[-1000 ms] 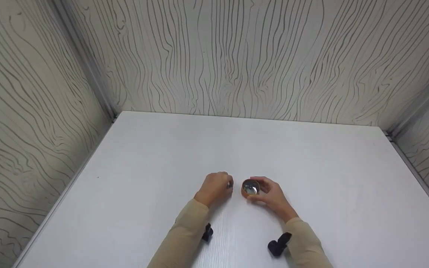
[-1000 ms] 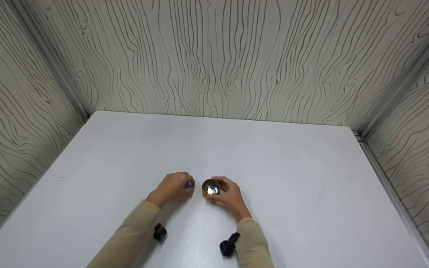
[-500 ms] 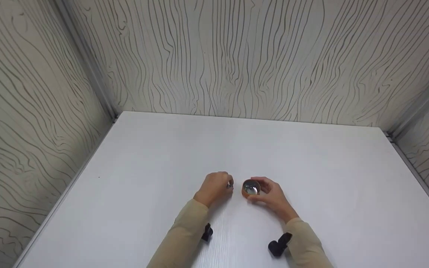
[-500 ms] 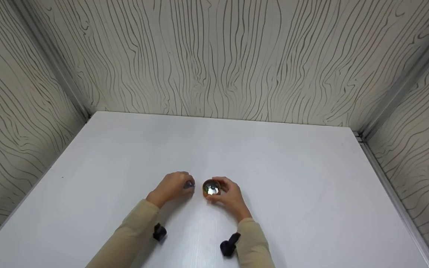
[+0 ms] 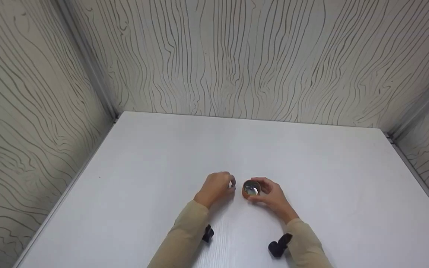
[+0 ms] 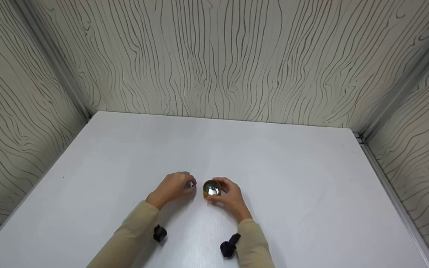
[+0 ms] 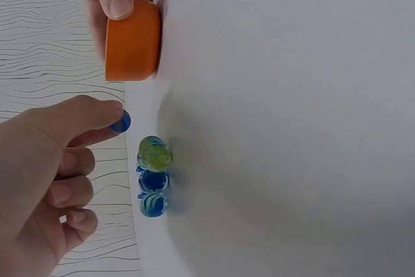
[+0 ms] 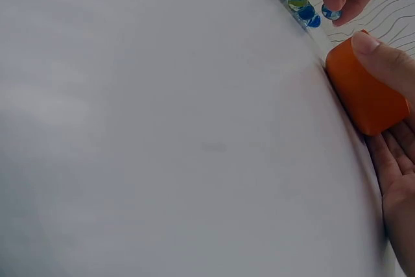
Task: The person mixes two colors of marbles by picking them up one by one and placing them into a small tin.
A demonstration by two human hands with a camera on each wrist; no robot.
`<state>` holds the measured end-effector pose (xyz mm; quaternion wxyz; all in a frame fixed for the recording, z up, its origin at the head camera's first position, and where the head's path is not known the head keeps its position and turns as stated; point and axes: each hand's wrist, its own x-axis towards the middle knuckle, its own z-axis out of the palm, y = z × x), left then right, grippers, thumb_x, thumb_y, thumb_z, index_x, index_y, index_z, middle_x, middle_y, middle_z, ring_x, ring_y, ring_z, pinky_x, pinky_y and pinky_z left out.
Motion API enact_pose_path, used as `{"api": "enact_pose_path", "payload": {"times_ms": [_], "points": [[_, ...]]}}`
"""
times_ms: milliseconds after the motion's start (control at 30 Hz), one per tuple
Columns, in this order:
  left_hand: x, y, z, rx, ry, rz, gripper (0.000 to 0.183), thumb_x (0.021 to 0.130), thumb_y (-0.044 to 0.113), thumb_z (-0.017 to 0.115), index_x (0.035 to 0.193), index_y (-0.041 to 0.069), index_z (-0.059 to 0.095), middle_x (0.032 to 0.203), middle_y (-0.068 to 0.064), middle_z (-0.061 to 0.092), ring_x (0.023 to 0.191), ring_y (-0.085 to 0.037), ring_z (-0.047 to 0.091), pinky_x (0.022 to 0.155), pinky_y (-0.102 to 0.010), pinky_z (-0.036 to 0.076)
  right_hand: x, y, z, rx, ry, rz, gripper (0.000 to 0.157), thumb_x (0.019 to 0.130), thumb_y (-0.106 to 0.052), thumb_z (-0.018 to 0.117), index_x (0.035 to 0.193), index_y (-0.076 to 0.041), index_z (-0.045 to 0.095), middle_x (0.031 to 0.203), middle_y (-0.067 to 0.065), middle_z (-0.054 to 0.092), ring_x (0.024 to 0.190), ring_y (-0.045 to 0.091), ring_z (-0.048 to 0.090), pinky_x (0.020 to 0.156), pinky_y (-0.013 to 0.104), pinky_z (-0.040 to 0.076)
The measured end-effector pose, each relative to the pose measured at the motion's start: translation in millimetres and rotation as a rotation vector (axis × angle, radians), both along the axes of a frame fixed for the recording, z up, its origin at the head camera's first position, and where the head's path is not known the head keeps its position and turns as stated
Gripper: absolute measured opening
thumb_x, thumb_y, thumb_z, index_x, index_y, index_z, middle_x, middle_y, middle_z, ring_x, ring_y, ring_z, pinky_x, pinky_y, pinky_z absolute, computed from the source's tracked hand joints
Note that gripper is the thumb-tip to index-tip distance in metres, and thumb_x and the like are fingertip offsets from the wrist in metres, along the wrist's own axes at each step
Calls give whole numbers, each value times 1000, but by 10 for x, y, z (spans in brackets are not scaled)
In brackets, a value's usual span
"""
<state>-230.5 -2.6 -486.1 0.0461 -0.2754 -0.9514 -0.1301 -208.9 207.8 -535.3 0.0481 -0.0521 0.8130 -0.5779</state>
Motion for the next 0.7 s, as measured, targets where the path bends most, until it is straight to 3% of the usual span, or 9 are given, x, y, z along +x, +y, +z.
{"api": "enact_pose_path", "payload": {"times_ms": [367, 567, 700], "points": [[25, 16, 50, 6, 17, -11, 14, 86, 21, 70, 95, 13, 76, 92, -2, 76, 80, -14, 69, 80, -25, 56, 12, -9, 17, -6, 8, 15, 64, 72, -16, 83, 129, -4, 56, 133, 16, 60, 131, 31, 52, 113, 41, 38], [32, 17, 60, -9, 84, -26, 13, 85, 22, 70, 93, 14, 76, 89, -1, 75, 74, -12, 68, 75, -25, 56, 9, -11, 16, -25, -10, 5, 63, 72, -13, 83, 129, -4, 57, 134, 16, 60, 131, 31, 53, 113, 40, 39], [34, 19, 68, -13, 90, -28, 14, 85, 23, 70, 94, 14, 76, 88, -1, 75, 71, -11, 66, 74, -24, 56, -2, -4, 4, -17, -9, 8, 64, 71, -15, 83, 129, -3, 56, 134, 17, 59, 132, 32, 52, 113, 41, 38]]}}
